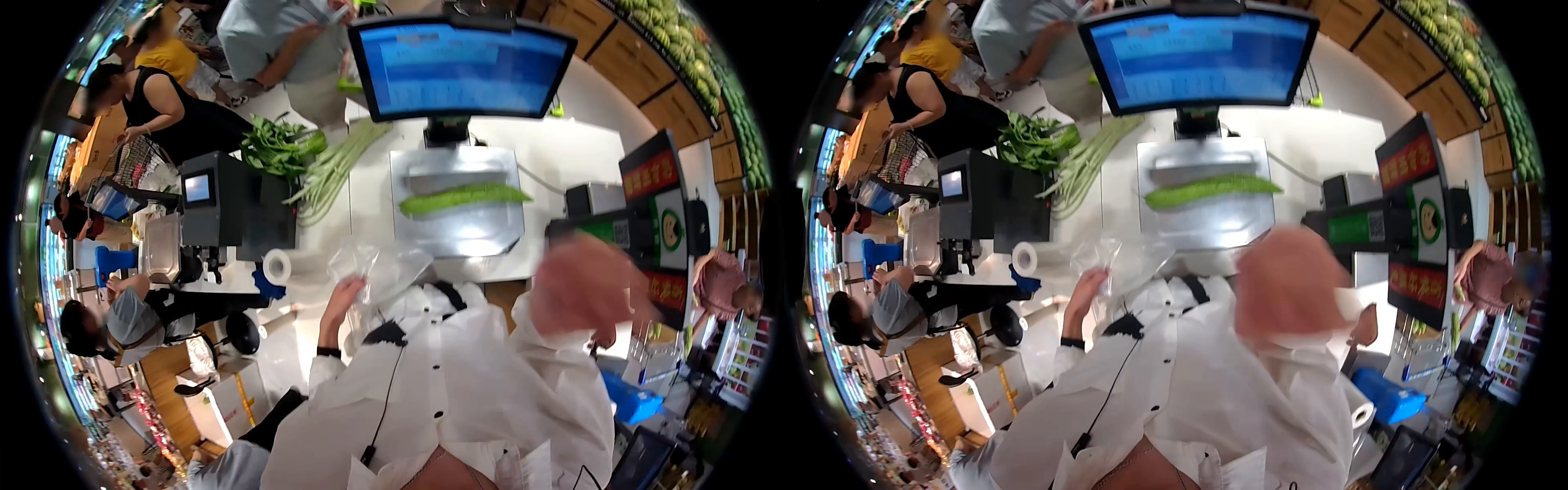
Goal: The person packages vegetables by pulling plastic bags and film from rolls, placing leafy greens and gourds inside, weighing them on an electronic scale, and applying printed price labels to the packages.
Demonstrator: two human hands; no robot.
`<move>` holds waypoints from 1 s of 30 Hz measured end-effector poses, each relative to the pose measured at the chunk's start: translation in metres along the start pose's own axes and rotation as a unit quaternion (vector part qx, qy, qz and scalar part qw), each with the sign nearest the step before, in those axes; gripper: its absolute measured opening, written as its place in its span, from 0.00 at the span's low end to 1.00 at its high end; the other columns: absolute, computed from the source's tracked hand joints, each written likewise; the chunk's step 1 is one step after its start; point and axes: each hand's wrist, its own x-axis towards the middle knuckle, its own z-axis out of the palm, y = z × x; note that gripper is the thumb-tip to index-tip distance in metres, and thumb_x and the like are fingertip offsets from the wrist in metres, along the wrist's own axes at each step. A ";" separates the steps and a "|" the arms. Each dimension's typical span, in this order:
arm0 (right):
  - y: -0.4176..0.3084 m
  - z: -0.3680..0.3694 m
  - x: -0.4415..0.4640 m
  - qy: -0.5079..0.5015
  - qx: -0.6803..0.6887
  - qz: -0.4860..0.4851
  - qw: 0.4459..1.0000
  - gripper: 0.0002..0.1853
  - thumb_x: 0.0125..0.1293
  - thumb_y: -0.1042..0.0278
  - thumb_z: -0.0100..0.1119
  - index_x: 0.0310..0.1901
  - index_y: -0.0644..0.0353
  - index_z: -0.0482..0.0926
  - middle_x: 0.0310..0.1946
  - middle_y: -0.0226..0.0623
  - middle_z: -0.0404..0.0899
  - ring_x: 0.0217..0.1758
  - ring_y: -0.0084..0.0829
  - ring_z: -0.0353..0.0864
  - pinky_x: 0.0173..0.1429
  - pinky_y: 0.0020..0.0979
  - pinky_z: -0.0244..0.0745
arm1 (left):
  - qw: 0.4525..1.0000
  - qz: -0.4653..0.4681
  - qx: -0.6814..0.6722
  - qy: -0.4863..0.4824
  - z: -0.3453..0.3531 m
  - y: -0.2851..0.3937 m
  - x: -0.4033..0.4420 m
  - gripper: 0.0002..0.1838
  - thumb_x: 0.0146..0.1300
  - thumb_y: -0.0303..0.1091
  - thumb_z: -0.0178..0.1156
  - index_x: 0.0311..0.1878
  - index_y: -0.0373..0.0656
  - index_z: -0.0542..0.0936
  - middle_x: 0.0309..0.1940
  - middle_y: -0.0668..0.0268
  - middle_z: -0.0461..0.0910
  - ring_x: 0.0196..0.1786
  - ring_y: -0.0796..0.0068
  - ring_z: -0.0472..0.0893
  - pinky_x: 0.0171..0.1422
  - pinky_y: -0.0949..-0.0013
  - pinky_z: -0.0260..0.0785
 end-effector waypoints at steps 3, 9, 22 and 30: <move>0.120 0.075 -0.022 -0.032 -0.119 0.046 0.991 0.13 0.55 0.83 0.56 0.43 0.63 0.70 0.49 0.47 0.79 0.28 0.33 0.79 0.31 0.28 0.74 | 0.999 -0.001 -0.038 0.013 0.002 0.006 -0.007 0.14 0.62 0.35 0.56 0.45 0.37 0.81 0.38 0.71 0.80 0.43 0.80 0.75 0.51 0.76 0.65; 0.206 0.127 -0.014 -0.223 -0.343 0.058 0.910 0.15 0.61 0.64 0.60 0.43 0.61 0.68 0.73 0.41 0.51 0.43 0.34 0.77 0.35 0.30 0.79 | 0.999 -0.004 -0.052 0.014 -0.008 0.004 -0.012 0.14 0.60 0.31 0.54 0.45 0.34 0.80 0.38 0.69 0.80 0.43 0.79 0.75 0.51 0.76 0.65; 0.167 0.113 -0.081 0.009 -0.165 0.190 0.968 0.10 0.61 0.74 0.58 0.44 0.59 0.72 0.51 0.38 0.74 0.23 0.29 0.73 0.27 0.27 0.70 | 0.998 -0.002 -0.065 0.002 -0.014 0.003 -0.007 0.15 0.60 0.33 0.56 0.47 0.34 0.79 0.41 0.68 0.80 0.45 0.78 0.76 0.53 0.75 0.65; 0.118 -0.009 -0.318 0.271 -0.270 0.491 0.782 0.06 0.69 0.71 0.51 0.43 0.62 0.76 0.35 0.32 0.75 0.26 0.21 0.67 0.31 0.24 0.65 | 0.994 -0.053 -0.082 -0.038 -0.010 0.027 0.017 0.14 0.57 0.32 0.56 0.45 0.35 0.77 0.39 0.62 0.80 0.42 0.72 0.78 0.48 0.70 0.70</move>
